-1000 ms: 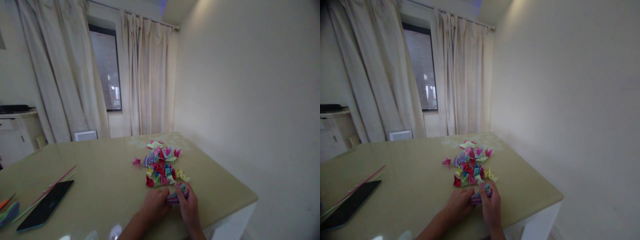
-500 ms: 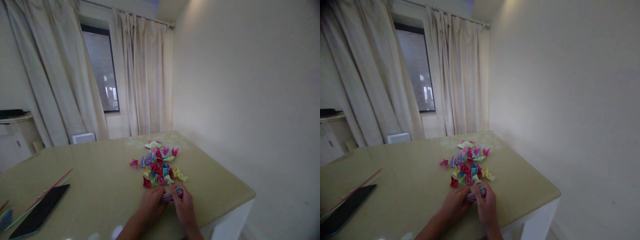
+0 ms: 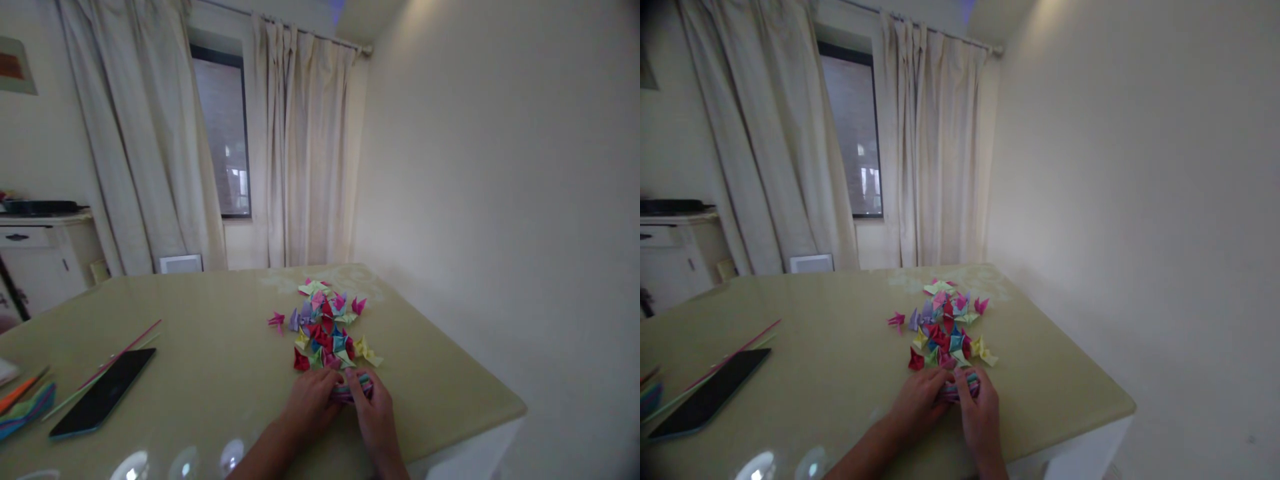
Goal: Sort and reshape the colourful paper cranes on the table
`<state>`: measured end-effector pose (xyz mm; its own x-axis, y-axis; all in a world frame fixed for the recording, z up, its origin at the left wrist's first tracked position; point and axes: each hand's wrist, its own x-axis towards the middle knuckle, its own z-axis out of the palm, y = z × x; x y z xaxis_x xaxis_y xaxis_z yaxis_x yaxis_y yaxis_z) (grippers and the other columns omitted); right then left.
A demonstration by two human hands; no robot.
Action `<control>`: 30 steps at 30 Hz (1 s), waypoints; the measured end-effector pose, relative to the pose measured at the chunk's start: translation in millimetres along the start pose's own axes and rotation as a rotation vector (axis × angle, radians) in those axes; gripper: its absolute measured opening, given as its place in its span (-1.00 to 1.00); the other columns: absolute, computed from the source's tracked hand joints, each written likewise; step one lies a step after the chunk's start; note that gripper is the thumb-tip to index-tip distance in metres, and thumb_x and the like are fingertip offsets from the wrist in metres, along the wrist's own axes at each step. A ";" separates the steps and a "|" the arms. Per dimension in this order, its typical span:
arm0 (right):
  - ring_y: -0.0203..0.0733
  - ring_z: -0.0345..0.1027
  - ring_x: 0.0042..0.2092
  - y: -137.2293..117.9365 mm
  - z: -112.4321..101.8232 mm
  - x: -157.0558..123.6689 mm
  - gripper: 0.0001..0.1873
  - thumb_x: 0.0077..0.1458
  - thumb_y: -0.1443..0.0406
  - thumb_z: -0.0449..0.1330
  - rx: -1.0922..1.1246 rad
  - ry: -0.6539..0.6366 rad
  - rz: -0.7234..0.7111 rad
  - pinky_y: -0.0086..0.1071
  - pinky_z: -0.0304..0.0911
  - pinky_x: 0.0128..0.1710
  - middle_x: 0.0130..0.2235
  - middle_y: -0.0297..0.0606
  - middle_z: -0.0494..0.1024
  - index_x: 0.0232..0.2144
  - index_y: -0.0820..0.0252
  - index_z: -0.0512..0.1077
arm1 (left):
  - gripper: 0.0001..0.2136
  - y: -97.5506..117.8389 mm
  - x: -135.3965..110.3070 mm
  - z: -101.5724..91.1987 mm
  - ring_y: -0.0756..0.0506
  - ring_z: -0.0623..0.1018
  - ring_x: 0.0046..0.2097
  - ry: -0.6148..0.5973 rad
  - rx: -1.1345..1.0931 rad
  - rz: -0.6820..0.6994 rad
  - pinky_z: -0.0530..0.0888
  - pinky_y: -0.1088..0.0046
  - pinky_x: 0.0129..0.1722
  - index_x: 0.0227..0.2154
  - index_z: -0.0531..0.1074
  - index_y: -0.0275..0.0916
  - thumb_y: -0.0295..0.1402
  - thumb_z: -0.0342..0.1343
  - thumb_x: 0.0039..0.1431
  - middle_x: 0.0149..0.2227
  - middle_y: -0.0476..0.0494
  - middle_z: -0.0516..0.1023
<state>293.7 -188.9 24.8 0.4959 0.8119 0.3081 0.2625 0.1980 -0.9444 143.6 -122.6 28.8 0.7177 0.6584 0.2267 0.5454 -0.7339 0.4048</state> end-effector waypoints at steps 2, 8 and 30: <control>-0.07 0.50 -0.40 -0.2 -0.6 0.3 -0.42 0.11 -0.22 0.25 -0.023 0.010 -0.003 -0.33 0.42 -0.36 -0.45 -0.22 0.61 -0.40 0.18 0.54 | -0.68 1.9 0.4 -1.7 -0.24 0.59 0.11 -0.019 0.015 0.001 0.48 0.28 0.09 0.03 0.48 -0.12 -0.36 0.17 0.21 0.10 -0.17 0.62; -0.09 0.45 -0.44 -3.1 -1.9 1.3 -0.40 0.10 -0.25 0.23 -0.035 0.015 -0.013 -0.32 0.38 -0.39 -0.49 -0.26 0.56 -0.44 0.17 0.51 | -0.79 11.2 3.0 -3.1 -0.23 0.67 -0.01 -0.106 0.117 -0.061 0.55 0.34 -0.03 -0.07 0.52 -0.17 -0.23 0.07 0.39 -0.04 -0.19 0.68; -0.01 0.52 -0.13 10.4 -0.2 1.6 -0.63 0.25 -0.02 0.18 -0.122 0.065 -0.098 -0.24 0.42 -0.09 -0.16 -0.14 0.62 -0.16 0.15 0.50 | -0.71 9.2 -4.3 -9.0 -0.24 0.63 0.06 -0.049 0.033 -0.092 0.52 0.31 0.00 0.04 0.46 -0.15 -0.18 0.10 0.34 0.12 -0.22 0.60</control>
<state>297.4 -185.7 15.5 0.5145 0.7538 0.4087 0.4091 0.2031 -0.8896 141.6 -130.6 39.5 0.6836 0.7151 0.1462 0.6234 -0.6761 0.3928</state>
